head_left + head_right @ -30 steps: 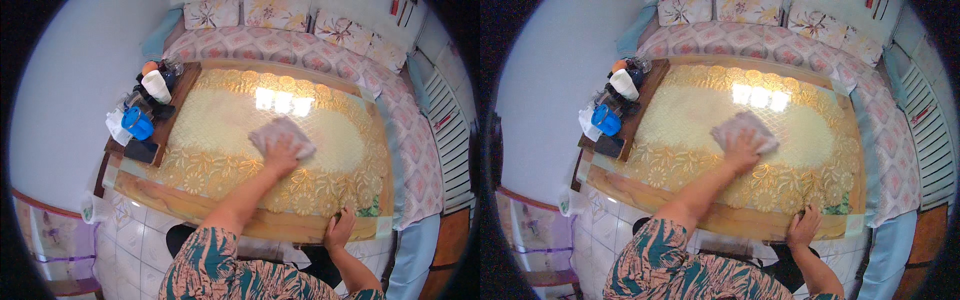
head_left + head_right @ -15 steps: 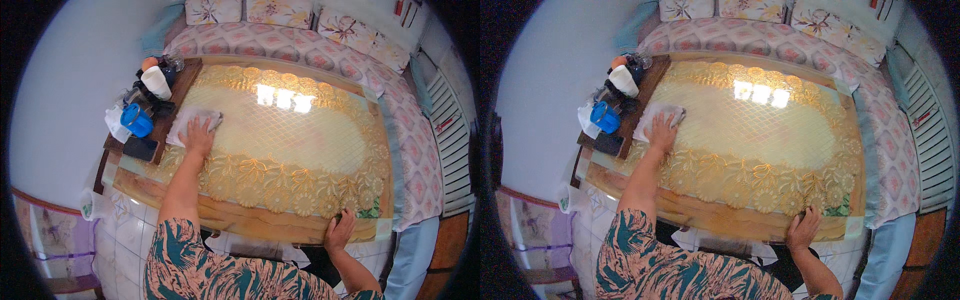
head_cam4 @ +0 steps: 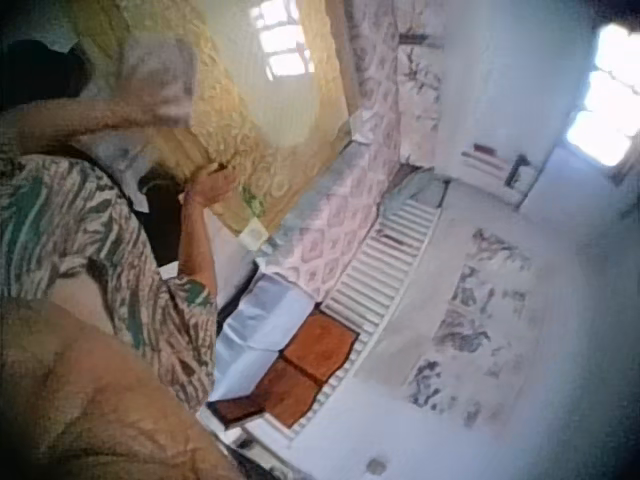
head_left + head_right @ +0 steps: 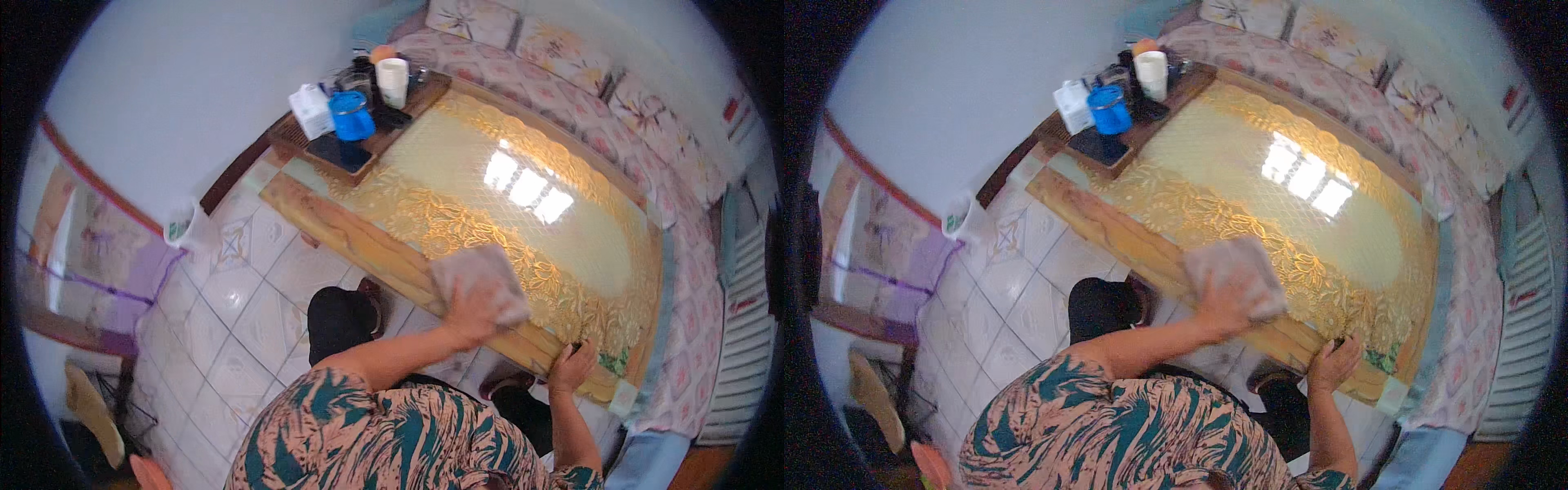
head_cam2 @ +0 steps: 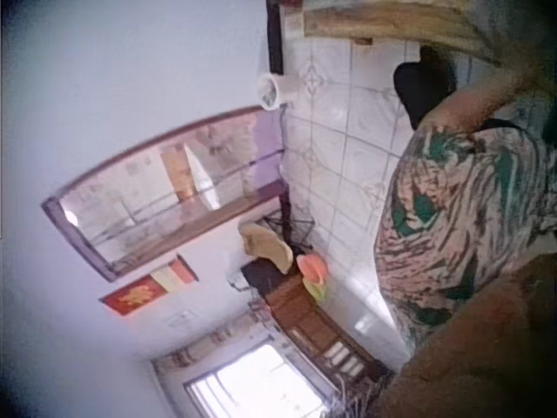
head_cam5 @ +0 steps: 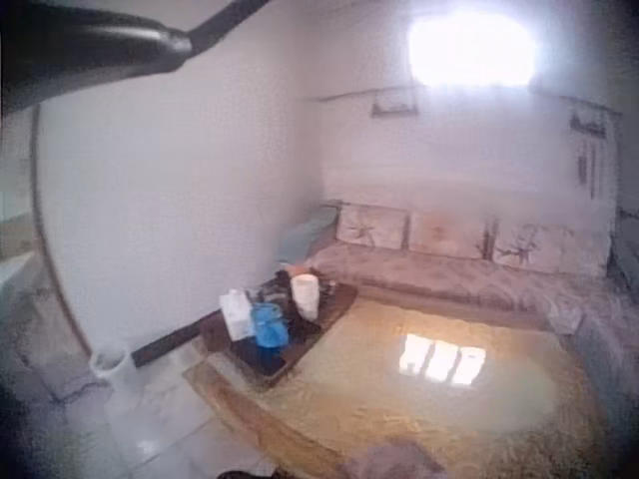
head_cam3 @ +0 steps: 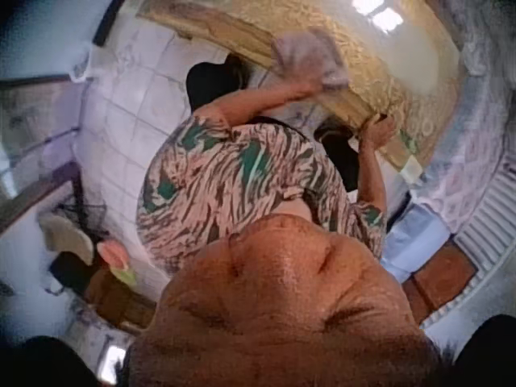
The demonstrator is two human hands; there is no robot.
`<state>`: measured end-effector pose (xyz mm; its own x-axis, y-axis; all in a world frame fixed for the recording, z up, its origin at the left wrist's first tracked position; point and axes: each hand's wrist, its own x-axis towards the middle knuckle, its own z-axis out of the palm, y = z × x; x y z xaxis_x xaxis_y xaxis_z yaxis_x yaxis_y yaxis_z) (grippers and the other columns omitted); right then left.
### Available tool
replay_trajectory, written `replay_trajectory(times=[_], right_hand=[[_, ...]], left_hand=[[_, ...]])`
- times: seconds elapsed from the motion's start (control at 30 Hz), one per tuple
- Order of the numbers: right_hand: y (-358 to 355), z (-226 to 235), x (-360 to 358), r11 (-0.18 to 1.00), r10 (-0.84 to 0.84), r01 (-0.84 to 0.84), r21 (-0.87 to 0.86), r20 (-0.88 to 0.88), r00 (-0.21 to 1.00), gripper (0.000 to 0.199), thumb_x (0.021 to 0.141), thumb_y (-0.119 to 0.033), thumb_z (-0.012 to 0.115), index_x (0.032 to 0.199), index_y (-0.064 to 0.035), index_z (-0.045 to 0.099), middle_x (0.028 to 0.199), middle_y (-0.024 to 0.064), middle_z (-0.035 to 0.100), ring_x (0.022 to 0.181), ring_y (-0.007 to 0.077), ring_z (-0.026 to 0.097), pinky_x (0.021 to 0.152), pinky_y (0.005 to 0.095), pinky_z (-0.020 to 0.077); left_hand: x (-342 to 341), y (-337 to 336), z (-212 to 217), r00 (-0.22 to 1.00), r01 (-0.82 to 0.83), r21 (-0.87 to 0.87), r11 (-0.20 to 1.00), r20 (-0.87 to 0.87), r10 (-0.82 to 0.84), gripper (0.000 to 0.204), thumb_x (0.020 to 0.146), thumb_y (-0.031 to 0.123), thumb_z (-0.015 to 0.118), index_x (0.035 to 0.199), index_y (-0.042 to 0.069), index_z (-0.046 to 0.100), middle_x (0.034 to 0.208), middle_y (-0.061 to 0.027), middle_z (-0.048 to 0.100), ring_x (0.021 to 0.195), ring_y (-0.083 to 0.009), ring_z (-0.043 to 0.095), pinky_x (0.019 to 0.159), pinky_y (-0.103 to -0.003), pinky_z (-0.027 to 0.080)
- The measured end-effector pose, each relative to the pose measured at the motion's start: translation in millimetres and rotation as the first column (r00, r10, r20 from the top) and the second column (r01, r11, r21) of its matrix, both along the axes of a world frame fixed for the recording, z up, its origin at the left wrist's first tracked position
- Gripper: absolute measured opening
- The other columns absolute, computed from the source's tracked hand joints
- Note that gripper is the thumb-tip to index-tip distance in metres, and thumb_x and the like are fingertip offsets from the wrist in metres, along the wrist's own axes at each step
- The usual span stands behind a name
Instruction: The person wipes the surface and edges of a glass-topped table with a cloth, moving it around objects like a tissue box, phone, and cups.
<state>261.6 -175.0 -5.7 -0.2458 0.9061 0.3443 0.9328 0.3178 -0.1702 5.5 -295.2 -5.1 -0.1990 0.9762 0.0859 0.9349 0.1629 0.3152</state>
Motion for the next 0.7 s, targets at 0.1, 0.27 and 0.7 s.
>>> replay_trajectory(times=[0.1,0.27,0.7], right_hand=[[6.9,-5.6,-0.8,1.0,0.012,-0.012,0.008,0.015,1.0,0.041,0.087,-0.022,0.058,0.12,0.0001,0.049,0.136,0.0211,0.045,0.128,0.0402,0.038,0.106,0.0506,0.0304],[8.4,-11.5,3.8,0.997,0.077,-0.075,-0.033,0.066,0.995,0.046,0.086,-0.02,0.061,0.124,0.001,0.049,0.134,0.0226,0.048,0.124,0.0408,0.043,0.106,0.0473,0.0324],[-63.3,39.0,-140.2,0.717,0.686,-0.672,-0.184,0.017,0.728,0.062,0.081,-0.026,0.066,0.135,-0.0068,0.042,0.147,0.0185,0.033,0.136,0.0367,0.031,0.11,0.0489,0.0217]], left_hand=[[22.6,-11.6,18.2,0.997,0.082,0.077,0.994,0.005,-0.083,0.06,0.081,0.038,0.056,0.139,0.031,0.044,0.155,-0.01,0.024,0.143,-0.0326,0.018,0.106,-0.069,0.001],[-37.0,-31.5,-26.1,0.988,-0.081,0.223,0.971,-0.111,0.108,0.055,0.081,0.035,0.057,0.135,0.028,0.05,0.153,-0.0094,0.029,0.142,-0.03,0.023,0.106,-0.068,0.003],[-263.9,-149.1,24.4,0.666,-0.738,-0.003,0.674,-0.157,0.729,0.057,0.091,0.042,0.05,0.144,0.03,0.037,0.156,-0.0025,0.024,0.144,-0.0249,0.019,0.11,-0.064,0.009]])
